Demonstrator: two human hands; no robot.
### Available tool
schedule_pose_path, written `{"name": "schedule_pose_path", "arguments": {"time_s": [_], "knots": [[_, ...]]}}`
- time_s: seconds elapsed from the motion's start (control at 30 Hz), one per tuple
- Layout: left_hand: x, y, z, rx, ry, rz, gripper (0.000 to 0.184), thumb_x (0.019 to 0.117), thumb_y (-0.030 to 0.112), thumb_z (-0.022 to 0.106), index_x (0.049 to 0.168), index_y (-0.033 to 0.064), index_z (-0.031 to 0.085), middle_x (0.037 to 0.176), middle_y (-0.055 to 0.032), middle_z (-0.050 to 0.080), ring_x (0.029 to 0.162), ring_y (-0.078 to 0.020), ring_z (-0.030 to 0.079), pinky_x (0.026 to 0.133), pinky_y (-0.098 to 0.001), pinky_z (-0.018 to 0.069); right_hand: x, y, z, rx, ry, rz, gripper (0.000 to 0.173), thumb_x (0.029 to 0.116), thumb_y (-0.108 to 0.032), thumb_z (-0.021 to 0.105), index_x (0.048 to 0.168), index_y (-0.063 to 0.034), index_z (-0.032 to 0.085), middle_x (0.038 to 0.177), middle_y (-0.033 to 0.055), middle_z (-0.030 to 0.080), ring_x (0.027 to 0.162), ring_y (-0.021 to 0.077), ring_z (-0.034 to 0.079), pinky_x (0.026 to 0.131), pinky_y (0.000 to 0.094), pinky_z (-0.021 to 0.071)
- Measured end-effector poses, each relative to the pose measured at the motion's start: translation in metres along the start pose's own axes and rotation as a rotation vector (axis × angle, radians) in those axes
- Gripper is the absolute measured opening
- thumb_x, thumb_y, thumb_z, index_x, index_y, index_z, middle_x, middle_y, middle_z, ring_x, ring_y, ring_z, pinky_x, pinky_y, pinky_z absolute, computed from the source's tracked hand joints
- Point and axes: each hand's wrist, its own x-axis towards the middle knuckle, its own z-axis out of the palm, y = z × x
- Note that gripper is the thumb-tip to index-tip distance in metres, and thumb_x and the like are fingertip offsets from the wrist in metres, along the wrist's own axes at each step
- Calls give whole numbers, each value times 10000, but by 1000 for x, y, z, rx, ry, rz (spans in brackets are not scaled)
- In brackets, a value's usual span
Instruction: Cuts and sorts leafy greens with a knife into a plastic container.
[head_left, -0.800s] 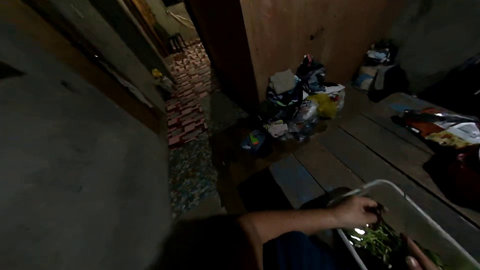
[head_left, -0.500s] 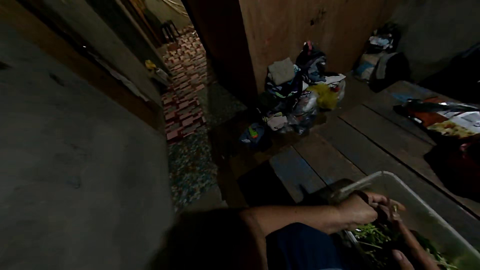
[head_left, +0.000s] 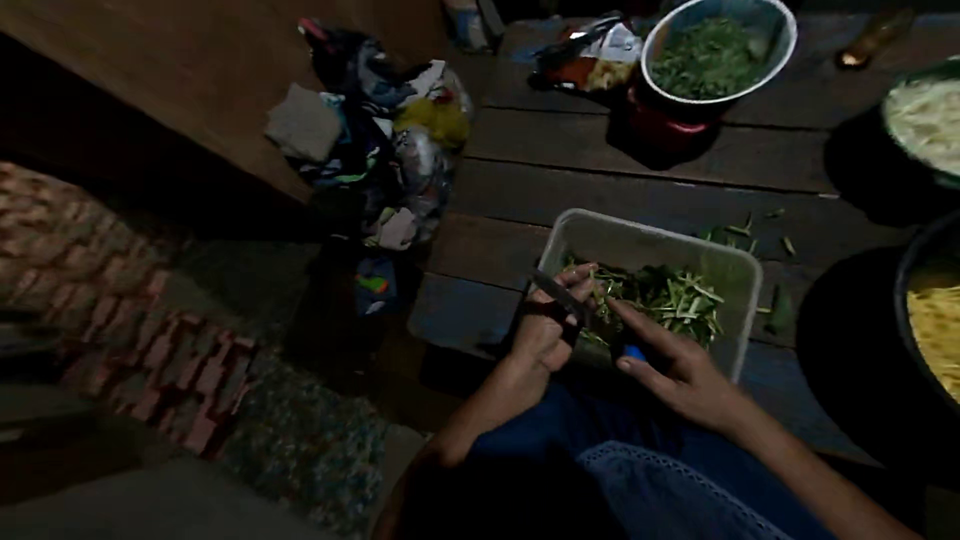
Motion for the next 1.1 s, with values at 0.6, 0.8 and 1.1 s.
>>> {"name": "schedule_pose_path", "arguments": {"time_s": [0.6,0.8,1.1], "knots": [[-10,5,13,45,66,3,203,986,-44,580,1160,-5,676,933,-52,706,774,-85,667,727,-230,574,-2,5,-1,65,31,-40,528,1048,-264,543,1509,-20,460,1356,64,635,1131,43,634,977,217,527],[-5,0,12,46,79,56,198,973,-52,591,1143,-3,677,955,-42,706,778,-76,663,724,-224,571,0,5,-4,60,25,-36,538,1045,-270,549,1497,8,461,1319,57,652,1111,18,634,962,194,528],[-5,0,12,81,78,36,217,962,-63,603,1164,-30,674,943,-64,701,834,-109,678,795,-266,585,2,6,-6,90,16,-27,543,1042,-265,557,1499,11,456,1391,63,615,1161,47,628,990,217,530]]}}
